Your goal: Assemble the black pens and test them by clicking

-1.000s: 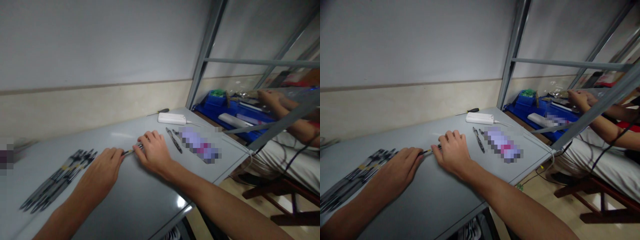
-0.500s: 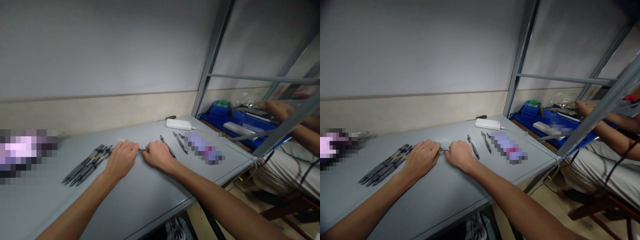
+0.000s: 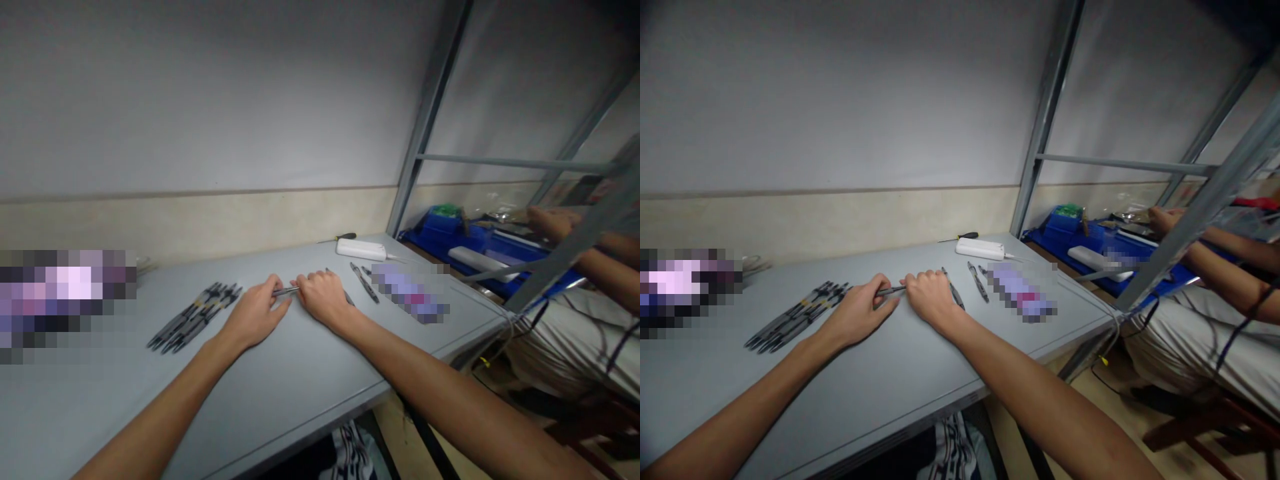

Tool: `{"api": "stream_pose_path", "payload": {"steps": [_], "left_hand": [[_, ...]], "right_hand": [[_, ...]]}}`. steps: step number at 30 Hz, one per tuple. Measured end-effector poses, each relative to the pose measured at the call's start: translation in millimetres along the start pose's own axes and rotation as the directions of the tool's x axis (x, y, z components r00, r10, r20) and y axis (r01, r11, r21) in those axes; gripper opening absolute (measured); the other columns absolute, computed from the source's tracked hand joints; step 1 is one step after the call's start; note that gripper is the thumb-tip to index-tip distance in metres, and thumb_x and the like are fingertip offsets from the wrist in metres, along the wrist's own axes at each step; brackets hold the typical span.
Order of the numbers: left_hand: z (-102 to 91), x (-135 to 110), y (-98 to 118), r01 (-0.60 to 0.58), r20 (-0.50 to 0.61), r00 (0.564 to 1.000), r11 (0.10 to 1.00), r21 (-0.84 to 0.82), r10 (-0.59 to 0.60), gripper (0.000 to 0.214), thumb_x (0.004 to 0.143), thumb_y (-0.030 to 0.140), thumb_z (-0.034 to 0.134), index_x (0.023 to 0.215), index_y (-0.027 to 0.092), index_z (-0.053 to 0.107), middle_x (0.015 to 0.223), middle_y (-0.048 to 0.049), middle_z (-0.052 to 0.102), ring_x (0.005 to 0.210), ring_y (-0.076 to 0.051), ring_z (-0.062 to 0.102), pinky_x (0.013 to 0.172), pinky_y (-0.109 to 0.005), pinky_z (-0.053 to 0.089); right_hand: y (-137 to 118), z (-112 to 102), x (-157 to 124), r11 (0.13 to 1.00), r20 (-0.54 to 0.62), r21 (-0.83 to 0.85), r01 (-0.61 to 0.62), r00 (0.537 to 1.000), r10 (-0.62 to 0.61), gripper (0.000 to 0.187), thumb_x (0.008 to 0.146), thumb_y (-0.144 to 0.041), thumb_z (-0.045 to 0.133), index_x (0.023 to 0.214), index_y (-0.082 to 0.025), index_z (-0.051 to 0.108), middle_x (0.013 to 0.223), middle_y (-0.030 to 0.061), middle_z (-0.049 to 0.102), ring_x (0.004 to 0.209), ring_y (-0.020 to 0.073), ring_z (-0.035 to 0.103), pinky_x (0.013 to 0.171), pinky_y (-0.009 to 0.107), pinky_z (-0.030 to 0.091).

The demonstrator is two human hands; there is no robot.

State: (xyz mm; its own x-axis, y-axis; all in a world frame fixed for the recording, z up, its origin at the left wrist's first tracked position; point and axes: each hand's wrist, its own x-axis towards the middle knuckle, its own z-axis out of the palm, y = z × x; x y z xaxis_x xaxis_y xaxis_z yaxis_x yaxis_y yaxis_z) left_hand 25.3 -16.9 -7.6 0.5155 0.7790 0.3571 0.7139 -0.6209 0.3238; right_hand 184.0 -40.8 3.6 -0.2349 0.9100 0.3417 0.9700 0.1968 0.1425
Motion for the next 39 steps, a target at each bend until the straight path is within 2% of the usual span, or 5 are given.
{"api": "stream_pose_path", "payload": {"steps": [6,14,20,27,39], "left_hand": [[-7.5,2,-3,-0.180,-0.130,0.977,0.979,-0.097,0.167,0.019,0.085,0.028,0.039,0.082,0.017,0.055,0.079,-0.0057,0.059,0.077,-0.018,0.053,0.071,-0.028,0.039],[-10.6,1,-3,0.027,-0.064,0.996,0.929,-0.370,-0.054,0.037,0.085,0.039,0.038,0.060,0.018,0.055,0.049,0.0023,0.047,0.049,-0.013,0.043,0.052,-0.024,0.029],[-16.6,8,-15,0.061,-0.128,0.969,0.706,-0.706,-0.212,0.027,0.076,0.043,0.054,0.085,0.017,0.058,0.059,0.0024,0.055,0.057,-0.013,0.050,0.058,-0.024,0.037],[-9.6,5,-17,0.175,0.017,0.954,0.509,-0.843,-0.300,0.033,0.069,0.046,0.063,0.065,0.016,0.051,0.055,0.0018,0.056,0.052,-0.010,0.049,0.056,-0.022,0.038],[-12.9,3,-10,0.260,0.153,0.911,0.245,-0.934,-0.383,0.037,0.055,0.040,0.074,0.067,0.014,0.052,0.058,-0.0005,0.061,0.053,-0.009,0.053,0.059,-0.023,0.043]], "right_hand": [[5,-4,-7,0.995,0.073,0.047,-0.088,0.994,0.085,0.037,0.093,-0.034,0.028,0.097,-0.017,0.061,0.083,0.0119,0.068,0.079,0.0205,0.064,0.063,0.027,0.041],[7,-11,-8,0.997,-0.064,0.060,0.042,0.997,-0.038,0.033,0.092,-0.038,0.034,0.093,-0.016,0.058,0.086,0.0104,0.063,0.083,0.0205,0.057,0.069,0.029,0.037],[10,-9,-8,0.984,-0.189,0.126,0.123,0.977,-0.097,0.029,0.094,-0.033,0.030,0.102,-0.019,0.055,0.097,0.0081,0.056,0.085,0.0182,0.049,0.070,0.029,0.033],[21,-5,-7,0.964,-0.236,0.221,0.151,0.967,-0.097,0.015,0.086,-0.025,0.050,0.095,-0.019,0.060,0.099,0.0071,0.058,0.093,0.0178,0.048,0.077,0.031,0.030],[37,1,1,0.593,-0.153,0.800,0.092,0.987,0.052,0.017,0.073,-0.024,0.064,0.087,-0.014,0.065,0.082,0.0025,0.063,0.073,0.0110,0.054,0.067,0.021,0.039]]}}
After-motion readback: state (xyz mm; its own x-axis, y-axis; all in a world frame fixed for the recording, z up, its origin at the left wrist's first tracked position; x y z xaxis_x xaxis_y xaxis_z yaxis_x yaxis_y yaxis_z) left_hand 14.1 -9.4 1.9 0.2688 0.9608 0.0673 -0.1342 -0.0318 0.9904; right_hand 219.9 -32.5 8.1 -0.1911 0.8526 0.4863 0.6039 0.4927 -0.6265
